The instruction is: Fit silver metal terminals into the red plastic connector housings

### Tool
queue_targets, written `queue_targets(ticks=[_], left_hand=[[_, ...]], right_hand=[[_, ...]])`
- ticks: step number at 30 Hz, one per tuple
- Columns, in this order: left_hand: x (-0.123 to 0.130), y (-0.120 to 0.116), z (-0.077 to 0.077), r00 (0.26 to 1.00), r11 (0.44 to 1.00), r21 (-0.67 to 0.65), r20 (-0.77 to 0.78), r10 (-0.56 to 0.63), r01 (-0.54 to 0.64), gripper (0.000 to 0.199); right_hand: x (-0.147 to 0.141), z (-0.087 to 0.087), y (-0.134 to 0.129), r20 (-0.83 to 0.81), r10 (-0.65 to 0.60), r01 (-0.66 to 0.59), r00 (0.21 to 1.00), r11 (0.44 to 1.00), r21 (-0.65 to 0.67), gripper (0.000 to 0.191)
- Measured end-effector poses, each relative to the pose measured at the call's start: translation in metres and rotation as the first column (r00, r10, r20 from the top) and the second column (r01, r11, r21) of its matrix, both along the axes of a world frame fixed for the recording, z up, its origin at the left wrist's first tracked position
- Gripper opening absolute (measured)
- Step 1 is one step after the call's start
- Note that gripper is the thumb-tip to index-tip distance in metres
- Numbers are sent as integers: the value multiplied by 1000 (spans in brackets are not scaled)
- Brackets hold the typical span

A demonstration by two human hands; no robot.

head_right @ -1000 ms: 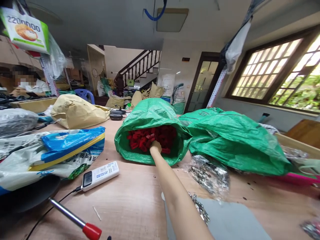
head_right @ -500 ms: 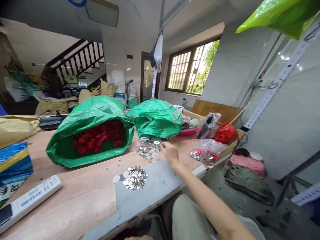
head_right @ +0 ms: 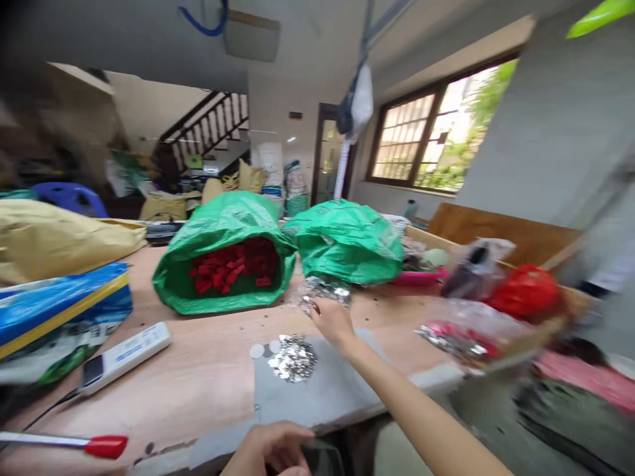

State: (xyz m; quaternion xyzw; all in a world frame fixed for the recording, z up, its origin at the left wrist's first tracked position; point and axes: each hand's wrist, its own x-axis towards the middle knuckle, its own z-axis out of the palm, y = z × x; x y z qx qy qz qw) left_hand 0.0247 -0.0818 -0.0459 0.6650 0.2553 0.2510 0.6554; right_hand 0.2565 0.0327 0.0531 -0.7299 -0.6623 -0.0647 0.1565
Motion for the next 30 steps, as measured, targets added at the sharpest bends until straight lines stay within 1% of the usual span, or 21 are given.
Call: queue_targets(ticks=[1,3,5,7,9,12,15,17,20,22,23,24,26,27,28,29,30], left_hand=[[-5,3,7,998,999,-11,34,50,-50,58],[-15,13,20,975,977,-5,58,214,-214,53],[-26,25,31,926,927,-4,58,373,-374,49],[-35,33,37,884,886,-36,63,464,-462,47],[-41,38,40,865,868,-76,72,496,-491,48],[-44,40,42,856,857,-109,68,512,-504,49],[-44,41,41,851,851,-121,70,521,-511,50],[-45,43,40,848,851,-117,89,522,-512,50],[-46,47,36,827,836,-135,129,547,-532,48],[-47,51,33,792,805,-153,146,592,-574,48],[-48,53,32,760,772,-158,142,634,-615,50],[-49,55,31,713,725,-158,133,688,-670,54],[-51,58,31,585,598,-148,124,802,-788,69],[-52,58,32,526,543,-146,136,839,-827,76],[-53,58,34,496,517,-147,158,854,-843,80],[-53,57,36,505,530,-141,181,844,-836,79],[-54,55,39,548,576,-128,197,813,-808,71]], right_hand=[[-16,2,10,4,51,-51,999,999,-4,26],[-46,5,33,13,130,-130,991,991,-18,24],[-72,5,61,25,173,-171,985,984,-46,20],[-94,4,90,42,180,-176,983,981,-77,19],[-110,2,118,57,157,-150,986,983,-110,21],[-122,2,152,58,91,-80,994,983,-164,28],[-125,4,172,13,45,-41,999,974,-224,32],[-126,5,176,-41,41,-50,998,967,-251,32],[-131,9,168,-150,71,-108,986,960,-259,27],[-136,12,152,-246,130,-194,960,946,-260,22],[-139,14,141,-302,166,-250,939,932,-264,23],[-141,15,126,-359,201,-308,912,911,-274,26],[-141,17,90,-466,241,-410,852,859,-306,34],[-140,17,69,-512,246,-450,823,832,-325,35],[-139,15,48,-557,245,-487,793,805,-340,35],[-137,13,26,-631,239,-543,738,766,-345,35],[-134,9,6,-740,212,-614,639,720,-323,34]])
